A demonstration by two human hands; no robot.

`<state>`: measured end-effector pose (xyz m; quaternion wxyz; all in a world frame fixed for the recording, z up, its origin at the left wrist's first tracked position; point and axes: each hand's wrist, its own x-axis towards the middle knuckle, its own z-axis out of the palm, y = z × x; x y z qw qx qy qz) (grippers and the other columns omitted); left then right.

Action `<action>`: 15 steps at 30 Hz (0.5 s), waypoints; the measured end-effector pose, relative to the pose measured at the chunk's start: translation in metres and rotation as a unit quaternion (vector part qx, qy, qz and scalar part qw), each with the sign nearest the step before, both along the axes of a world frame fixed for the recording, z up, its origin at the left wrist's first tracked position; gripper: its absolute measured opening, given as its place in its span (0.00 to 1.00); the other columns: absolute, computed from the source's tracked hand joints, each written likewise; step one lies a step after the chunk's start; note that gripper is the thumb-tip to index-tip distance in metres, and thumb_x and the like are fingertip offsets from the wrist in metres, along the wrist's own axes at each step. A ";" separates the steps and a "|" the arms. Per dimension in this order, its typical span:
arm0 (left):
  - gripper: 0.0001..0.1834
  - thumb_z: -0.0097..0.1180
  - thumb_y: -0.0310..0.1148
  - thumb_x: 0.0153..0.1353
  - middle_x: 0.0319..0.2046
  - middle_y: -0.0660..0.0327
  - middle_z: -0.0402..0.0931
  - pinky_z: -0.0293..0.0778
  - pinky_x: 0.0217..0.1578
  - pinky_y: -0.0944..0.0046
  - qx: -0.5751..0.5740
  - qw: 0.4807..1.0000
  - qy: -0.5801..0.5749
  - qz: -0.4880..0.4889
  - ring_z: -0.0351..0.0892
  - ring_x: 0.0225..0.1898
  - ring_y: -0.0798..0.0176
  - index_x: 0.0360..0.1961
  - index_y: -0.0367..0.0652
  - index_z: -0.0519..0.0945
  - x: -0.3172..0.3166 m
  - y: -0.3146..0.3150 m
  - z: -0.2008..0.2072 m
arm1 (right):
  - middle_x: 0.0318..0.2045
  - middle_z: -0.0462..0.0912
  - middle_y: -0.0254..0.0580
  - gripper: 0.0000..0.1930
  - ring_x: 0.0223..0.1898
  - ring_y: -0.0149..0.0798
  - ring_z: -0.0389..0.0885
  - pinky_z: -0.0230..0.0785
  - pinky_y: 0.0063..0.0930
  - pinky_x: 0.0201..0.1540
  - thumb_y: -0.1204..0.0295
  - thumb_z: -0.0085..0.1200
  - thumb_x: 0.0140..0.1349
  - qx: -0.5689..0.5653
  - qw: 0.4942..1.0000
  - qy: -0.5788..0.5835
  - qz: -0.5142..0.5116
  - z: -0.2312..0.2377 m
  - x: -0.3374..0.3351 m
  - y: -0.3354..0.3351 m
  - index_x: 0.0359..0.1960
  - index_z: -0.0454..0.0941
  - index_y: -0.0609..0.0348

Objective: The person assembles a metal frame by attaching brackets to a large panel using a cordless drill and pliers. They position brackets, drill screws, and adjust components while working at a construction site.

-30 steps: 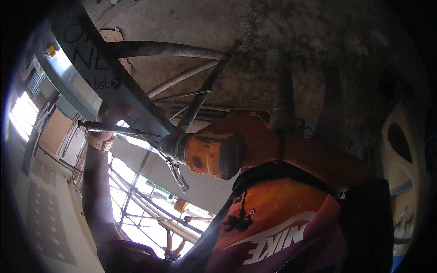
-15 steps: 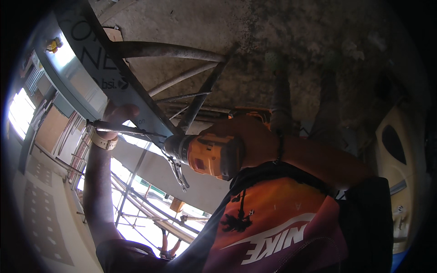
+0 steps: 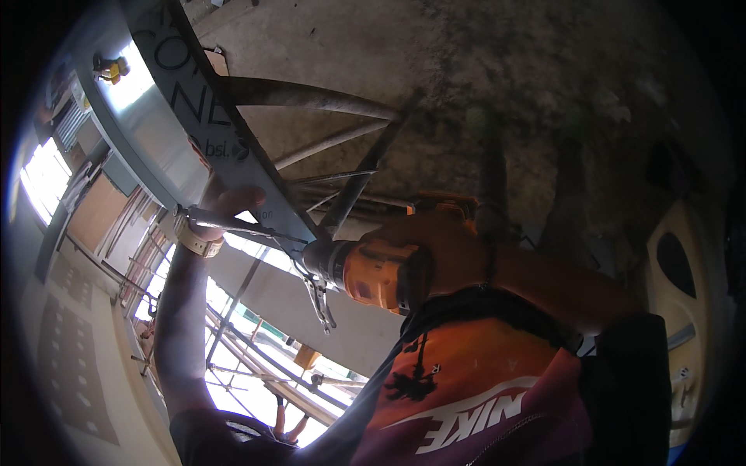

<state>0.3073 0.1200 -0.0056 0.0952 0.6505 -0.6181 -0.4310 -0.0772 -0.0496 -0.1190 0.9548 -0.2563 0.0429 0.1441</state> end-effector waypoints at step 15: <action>0.06 0.67 0.29 0.64 0.40 0.55 0.81 0.81 0.35 0.61 -0.019 0.999 0.049 -0.011 0.83 0.38 0.61 0.40 0.39 0.86 -0.009 -0.021 0.001 | 0.51 0.84 0.45 0.23 0.52 0.40 0.85 0.80 0.37 0.57 0.69 0.64 0.63 -0.033 0.998 -0.038 -0.032 -0.006 -0.002 0.007 0.59 0.78 0.60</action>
